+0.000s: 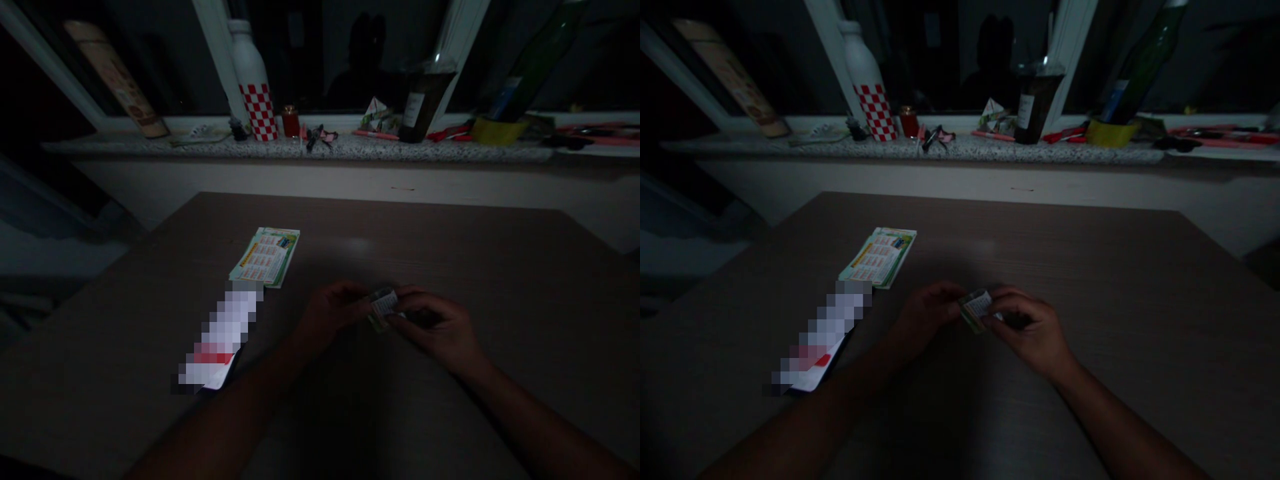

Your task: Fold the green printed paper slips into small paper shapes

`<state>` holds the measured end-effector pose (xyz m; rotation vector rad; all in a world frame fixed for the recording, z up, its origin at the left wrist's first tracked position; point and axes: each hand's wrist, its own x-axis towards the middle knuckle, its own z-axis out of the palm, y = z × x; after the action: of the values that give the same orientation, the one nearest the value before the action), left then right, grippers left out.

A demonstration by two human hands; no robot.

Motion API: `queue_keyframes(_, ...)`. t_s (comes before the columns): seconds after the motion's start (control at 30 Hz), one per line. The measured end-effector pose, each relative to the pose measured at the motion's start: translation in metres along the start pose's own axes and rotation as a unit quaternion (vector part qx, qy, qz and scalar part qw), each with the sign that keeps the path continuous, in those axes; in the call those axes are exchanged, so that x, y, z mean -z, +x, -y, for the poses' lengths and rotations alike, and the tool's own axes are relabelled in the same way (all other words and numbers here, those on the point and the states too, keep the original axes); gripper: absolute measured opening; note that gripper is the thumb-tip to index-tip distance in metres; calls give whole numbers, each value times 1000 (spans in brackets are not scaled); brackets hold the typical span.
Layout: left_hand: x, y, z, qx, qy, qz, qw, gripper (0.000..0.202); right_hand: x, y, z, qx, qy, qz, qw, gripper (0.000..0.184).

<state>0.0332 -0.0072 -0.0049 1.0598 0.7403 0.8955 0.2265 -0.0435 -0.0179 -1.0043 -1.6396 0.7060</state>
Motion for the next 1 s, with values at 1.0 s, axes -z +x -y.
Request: queue_keyframes(1.0,-3,-8,-9,-127,234,-20,964,7,4,2,13,-1,-62,-12,998,12)
